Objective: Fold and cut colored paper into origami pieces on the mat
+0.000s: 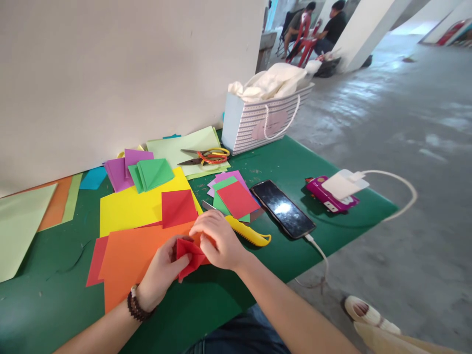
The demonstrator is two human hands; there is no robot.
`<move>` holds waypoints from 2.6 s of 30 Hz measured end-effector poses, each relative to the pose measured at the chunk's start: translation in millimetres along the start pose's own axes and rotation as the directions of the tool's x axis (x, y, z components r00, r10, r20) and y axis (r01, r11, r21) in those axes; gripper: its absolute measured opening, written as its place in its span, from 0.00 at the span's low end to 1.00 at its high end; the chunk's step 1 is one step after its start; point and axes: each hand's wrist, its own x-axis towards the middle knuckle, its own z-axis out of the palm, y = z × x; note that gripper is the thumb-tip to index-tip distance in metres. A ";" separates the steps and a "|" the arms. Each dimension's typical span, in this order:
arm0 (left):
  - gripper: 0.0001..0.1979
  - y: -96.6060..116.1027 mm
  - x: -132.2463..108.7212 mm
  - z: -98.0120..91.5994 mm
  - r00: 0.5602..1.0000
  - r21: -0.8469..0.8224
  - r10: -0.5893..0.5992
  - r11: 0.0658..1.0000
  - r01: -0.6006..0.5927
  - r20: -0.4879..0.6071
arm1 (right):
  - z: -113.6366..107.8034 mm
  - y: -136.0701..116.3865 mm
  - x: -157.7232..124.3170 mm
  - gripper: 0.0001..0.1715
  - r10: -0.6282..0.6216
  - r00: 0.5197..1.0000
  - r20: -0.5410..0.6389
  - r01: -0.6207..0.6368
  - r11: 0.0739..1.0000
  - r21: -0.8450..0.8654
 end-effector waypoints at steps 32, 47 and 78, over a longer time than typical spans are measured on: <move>0.23 -5.1 6.3 0.0 0.970 -0.273 0.106 0.948 -0.166 -0.219 | -11.0 15.6 10.3 0.29 0.767 0.561 0.311 -0.512 0.027 0.858; 0.29 -3.0 7.3 -5.8 0.893 -0.236 0.203 0.919 -0.315 -0.402 | -5.1 -24.5 37.5 0.27 0.002 0.999 -0.045 -0.010 0.984 -0.179; 0.08 5.1 0.7 -10.8 0.945 0.192 0.219 0.966 -0.174 -0.244 | -11.4 -5.1 33.8 0.07 0.380 0.795 0.472 -0.401 0.914 -0.061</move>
